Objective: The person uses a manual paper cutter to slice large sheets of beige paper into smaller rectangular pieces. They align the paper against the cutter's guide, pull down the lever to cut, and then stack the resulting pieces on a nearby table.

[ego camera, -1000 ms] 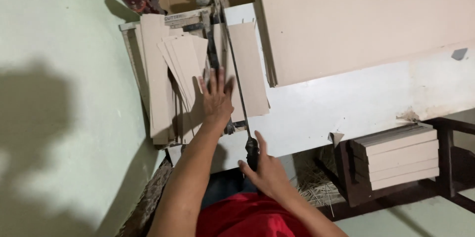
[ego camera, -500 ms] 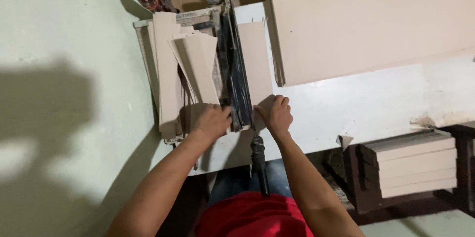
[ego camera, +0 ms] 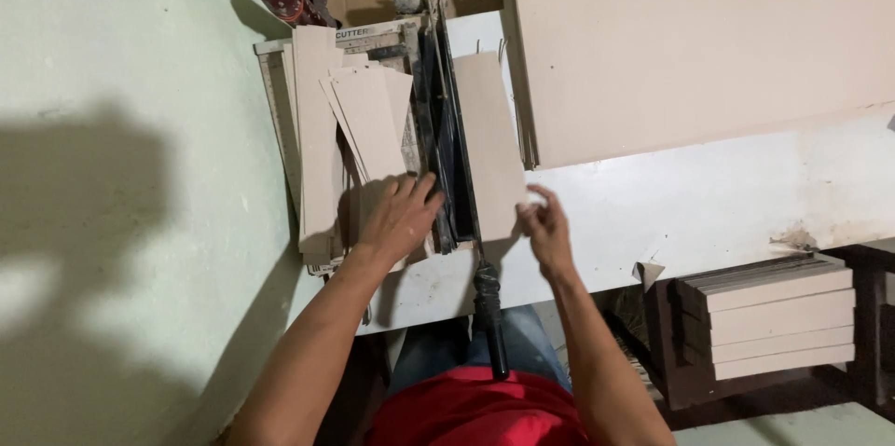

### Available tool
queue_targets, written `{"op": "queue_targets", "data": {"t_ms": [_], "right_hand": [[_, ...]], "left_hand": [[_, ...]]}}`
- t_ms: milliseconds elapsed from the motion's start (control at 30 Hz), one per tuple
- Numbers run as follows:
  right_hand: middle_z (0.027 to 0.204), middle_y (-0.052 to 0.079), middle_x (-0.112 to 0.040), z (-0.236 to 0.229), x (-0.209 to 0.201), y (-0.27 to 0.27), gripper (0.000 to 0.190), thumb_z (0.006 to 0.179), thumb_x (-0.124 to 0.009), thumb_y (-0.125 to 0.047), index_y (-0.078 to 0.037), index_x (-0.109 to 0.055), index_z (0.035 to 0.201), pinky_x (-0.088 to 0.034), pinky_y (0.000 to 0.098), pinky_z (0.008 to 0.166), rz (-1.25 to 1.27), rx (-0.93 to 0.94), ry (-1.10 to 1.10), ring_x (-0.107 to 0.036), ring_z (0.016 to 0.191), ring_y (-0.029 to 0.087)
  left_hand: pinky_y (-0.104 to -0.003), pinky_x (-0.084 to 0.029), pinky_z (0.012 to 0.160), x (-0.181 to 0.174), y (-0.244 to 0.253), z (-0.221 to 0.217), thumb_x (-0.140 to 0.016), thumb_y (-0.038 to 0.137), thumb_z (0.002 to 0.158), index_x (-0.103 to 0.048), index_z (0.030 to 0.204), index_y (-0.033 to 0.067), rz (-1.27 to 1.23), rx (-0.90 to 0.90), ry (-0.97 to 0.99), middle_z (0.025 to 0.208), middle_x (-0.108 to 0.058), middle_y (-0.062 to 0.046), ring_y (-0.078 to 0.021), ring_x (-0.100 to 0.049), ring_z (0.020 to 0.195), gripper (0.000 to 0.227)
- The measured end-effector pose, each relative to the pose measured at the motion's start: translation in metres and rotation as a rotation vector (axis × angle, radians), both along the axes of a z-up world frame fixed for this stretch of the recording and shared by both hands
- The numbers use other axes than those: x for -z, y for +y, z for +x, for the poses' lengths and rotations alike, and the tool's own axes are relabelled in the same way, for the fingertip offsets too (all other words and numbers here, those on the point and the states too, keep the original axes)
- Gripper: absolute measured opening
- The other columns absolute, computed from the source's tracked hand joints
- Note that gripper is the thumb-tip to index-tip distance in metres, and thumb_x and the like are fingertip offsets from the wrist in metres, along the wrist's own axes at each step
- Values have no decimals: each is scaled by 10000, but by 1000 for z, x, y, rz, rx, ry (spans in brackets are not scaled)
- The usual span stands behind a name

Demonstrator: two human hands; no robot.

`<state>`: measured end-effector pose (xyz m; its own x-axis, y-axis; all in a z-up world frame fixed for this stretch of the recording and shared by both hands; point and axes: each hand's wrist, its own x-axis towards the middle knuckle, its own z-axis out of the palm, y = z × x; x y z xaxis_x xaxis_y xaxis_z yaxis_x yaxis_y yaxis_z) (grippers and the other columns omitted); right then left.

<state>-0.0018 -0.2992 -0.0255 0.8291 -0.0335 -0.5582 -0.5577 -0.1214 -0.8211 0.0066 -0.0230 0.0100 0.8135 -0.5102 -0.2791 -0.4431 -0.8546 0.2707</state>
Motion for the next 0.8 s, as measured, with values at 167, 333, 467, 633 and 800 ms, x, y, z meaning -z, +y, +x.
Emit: {"op": "queue_targets", "data": {"t_ms": [167,333,467,633,800], "right_hand": [[855,34,-630,-18,37,18,325,1026,-638,-159,-162,-510,1325,-501,286,669,91,-46,101,-608,748,146],[1228,168,-726,5,38,31,502,1059,-594,-263,-240,-443,1538,-528,522,1036,-355,-349,8,-679,1188,345],[1133,96,-772,10,52,32,494,1054,-596,-267,-307,-483,1533,-560,465,913,-457,-384,-4,-735,1043,308],[1148,92,-770,16,36,31,501,1046,-608,-293,-327,-492,1532,-558,475,928,-472,-410,14,-734,1052,324],[1008,228,-758,-1,-106,43,496,1077,-384,-420,-254,-458,1539,-567,566,859,-795,-673,-8,-735,944,451]], "left_hand": [[-495,-395,967,26,-10,11,-668,183,953,-641,1311,75,-69,-129,-90,1347,-562,-214,-383,-526,1218,375],[-660,-253,1116,28,-30,25,-629,218,992,-575,1400,51,-109,-302,-91,1334,-581,-271,-455,-438,1367,444],[-709,-11,1182,19,-44,43,-716,477,888,-397,1566,136,167,-414,154,1606,-299,-297,-461,-134,1530,823],[-752,82,1161,24,-58,54,-764,561,808,-202,1639,149,367,-441,314,1664,-145,-301,-461,-7,1553,1085],[-788,80,1149,38,-58,57,-707,507,863,-262,1615,121,449,-408,404,1678,-56,-287,-432,54,1561,955]]}}
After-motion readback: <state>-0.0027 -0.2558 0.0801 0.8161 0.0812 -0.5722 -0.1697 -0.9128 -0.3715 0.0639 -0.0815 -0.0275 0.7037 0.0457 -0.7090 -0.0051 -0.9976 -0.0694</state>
